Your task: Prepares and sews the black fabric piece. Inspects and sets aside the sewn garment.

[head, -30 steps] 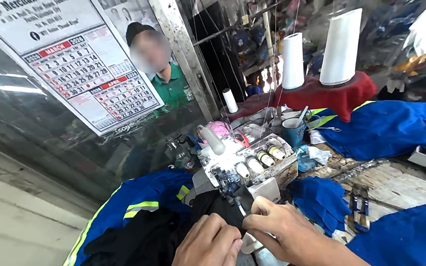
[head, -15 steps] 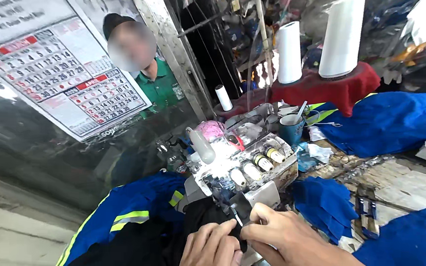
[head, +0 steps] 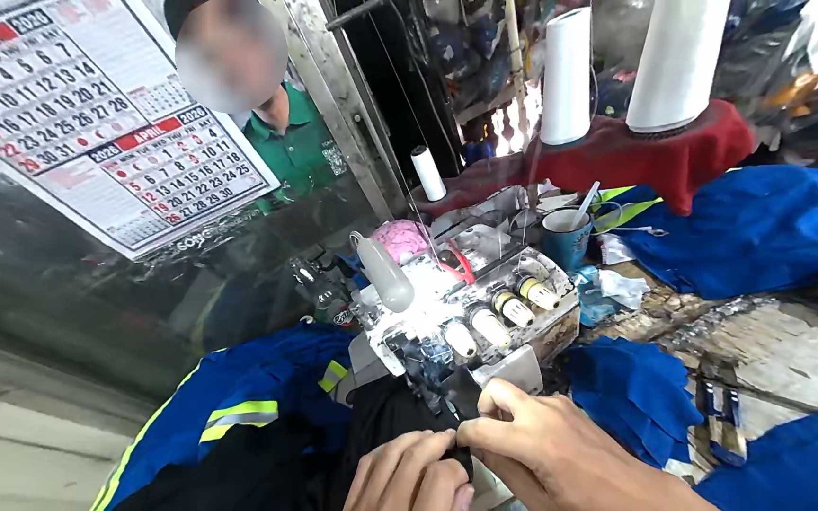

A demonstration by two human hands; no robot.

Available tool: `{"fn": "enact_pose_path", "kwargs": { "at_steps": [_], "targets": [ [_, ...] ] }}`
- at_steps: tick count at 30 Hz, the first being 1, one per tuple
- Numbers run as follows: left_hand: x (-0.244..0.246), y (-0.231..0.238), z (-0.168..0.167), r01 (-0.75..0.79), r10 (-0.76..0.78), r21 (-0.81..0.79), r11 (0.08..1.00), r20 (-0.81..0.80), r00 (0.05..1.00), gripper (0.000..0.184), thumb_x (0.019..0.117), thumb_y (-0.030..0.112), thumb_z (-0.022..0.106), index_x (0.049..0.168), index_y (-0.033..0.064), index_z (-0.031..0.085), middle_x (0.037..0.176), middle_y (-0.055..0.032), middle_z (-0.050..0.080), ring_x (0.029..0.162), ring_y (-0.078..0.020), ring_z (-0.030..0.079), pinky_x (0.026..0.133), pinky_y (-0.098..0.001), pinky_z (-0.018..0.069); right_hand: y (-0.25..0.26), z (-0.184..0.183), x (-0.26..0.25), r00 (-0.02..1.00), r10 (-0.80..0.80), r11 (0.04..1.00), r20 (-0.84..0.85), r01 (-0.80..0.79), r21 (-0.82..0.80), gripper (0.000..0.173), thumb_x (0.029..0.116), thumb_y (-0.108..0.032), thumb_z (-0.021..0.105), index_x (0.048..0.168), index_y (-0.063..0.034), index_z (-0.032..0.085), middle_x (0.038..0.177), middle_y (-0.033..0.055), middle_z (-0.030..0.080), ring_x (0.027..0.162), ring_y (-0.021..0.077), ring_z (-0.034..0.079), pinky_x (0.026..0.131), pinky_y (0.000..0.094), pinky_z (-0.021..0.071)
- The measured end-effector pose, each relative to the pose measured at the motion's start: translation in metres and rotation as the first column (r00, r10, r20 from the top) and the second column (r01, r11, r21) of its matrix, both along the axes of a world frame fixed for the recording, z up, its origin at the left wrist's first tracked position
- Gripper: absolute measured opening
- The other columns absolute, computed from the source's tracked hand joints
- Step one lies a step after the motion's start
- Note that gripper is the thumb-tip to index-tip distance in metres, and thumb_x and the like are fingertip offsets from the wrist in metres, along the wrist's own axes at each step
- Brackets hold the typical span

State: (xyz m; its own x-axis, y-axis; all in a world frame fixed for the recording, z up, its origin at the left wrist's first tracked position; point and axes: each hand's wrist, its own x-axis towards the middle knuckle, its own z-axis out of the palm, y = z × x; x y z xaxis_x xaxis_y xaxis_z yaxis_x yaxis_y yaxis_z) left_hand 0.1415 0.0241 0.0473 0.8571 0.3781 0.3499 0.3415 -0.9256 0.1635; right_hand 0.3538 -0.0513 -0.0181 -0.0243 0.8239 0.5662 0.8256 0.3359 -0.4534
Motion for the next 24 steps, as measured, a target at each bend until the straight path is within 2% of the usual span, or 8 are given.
{"fn": "enact_pose_path", "kwargs": {
  "at_steps": [4,10,12,14,17,19,22,24],
  "targets": [
    [0.002,0.003,0.003,-0.014,0.014,0.006,1.0,-0.022,1.0,0.021,0.104,0.027,0.056,0.102,0.0144,0.073,0.128,-0.0027,0.07,0.125,-0.02,0.061,0.105,-0.0398,0.049,0.001,-0.001,0.002,1.0,-0.008,1.0,0.006,0.008,-0.029,0.025,0.107,-0.036,0.047,0.122,-0.0354,0.067,0.091,0.0011,0.057,0.069,0.0135,0.058,0.05,0.0334,0.0459],
    [0.003,0.004,-0.001,-0.056,0.056,0.01,0.998,-0.043,0.997,0.022,0.1043,0.028,0.055,0.102,0.0151,0.073,0.132,-0.0027,0.069,0.129,-0.0204,0.06,0.106,-0.0399,0.0492,0.0,-0.005,0.007,1.0,-0.008,0.998,0.017,0.009,-0.061,0.033,0.1062,-0.038,0.048,0.136,-0.0432,0.061,0.095,0.0024,0.059,0.07,0.0148,0.06,0.051,0.0352,0.0479],
    [0.006,0.007,0.0,-0.07,0.07,0.014,0.997,-0.027,0.997,0.021,0.1031,0.028,0.057,0.1,0.0161,0.074,0.128,-0.0046,0.069,0.125,-0.0205,0.062,0.101,-0.0387,0.0519,0.003,-0.001,0.01,0.999,0.005,0.998,0.036,-0.003,-0.061,0.033,0.1056,-0.038,0.049,0.136,-0.0422,0.061,0.098,0.0035,0.059,0.071,0.0153,0.06,0.052,0.0352,0.0483],
    [0.006,0.007,0.002,-0.092,0.093,0.03,0.995,-0.006,0.996,0.019,0.1013,0.029,0.06,0.099,0.018,0.075,0.119,-0.0072,0.067,0.116,-0.022,0.062,0.094,-0.0372,0.0535,0.003,0.002,0.011,0.998,0.037,0.997,0.059,-0.033,-0.07,0.031,0.1054,-0.038,0.049,0.133,-0.0397,0.062,0.1,0.0039,0.058,0.071,0.0152,0.06,0.051,0.0346,0.0478],
    [0.007,0.003,0.004,-0.136,0.136,0.11,0.985,0.011,0.991,0.019,0.0994,0.034,0.063,0.099,0.021,0.076,0.098,-0.0035,0.065,0.1,-0.0215,0.06,0.09,-0.0401,0.047,0.002,0.006,0.013,0.993,0.077,0.994,0.094,-0.069,-0.084,0.03,0.1049,-0.039,0.05,0.132,-0.0382,0.063,0.1,0.0043,0.057,0.07,0.0153,0.059,0.05,0.0345,0.0471],
    [0.006,0.0,0.003,-0.139,0.142,0.139,0.98,-0.01,0.99,0.021,0.0993,0.036,0.063,0.099,0.0205,0.076,0.09,-0.0008,0.065,0.094,-0.0203,0.061,0.09,-0.0416,0.0446,0.003,0.009,0.015,0.989,0.096,0.992,0.112,-0.086,-0.09,0.031,0.1044,-0.039,0.05,0.132,-0.0382,0.063,0.1,0.0046,0.056,0.07,0.0158,0.058,0.05,0.0352,0.0465],
    [0.004,-0.002,0.001,-0.117,0.119,0.126,0.985,-0.011,0.993,0.022,0.0989,0.037,0.063,0.097,0.0191,0.075,0.09,0.0009,0.067,0.091,-0.0188,0.062,0.089,-0.0411,0.0457,0.001,0.012,0.016,0.983,0.13,0.989,0.129,-0.119,-0.089,0.029,0.1054,-0.038,0.049,0.13,-0.0368,0.063,0.099,0.0043,0.055,0.07,0.0156,0.058,0.05,0.0342,0.0456],
    [0.001,-0.001,0.002,-0.101,0.098,0.074,0.992,0.044,0.994,0.023,0.1005,0.036,0.061,0.099,0.0176,0.074,0.094,-0.0006,0.07,0.093,-0.0201,0.064,0.087,-0.0425,0.0474,0.002,0.014,0.014,0.986,0.133,0.989,0.099,-0.126,-0.076,0.027,0.1051,-0.038,0.05,0.128,-0.035,0.065,0.099,0.0039,0.057,0.07,0.0149,0.058,0.051,0.0336,0.046]
  ]
}}
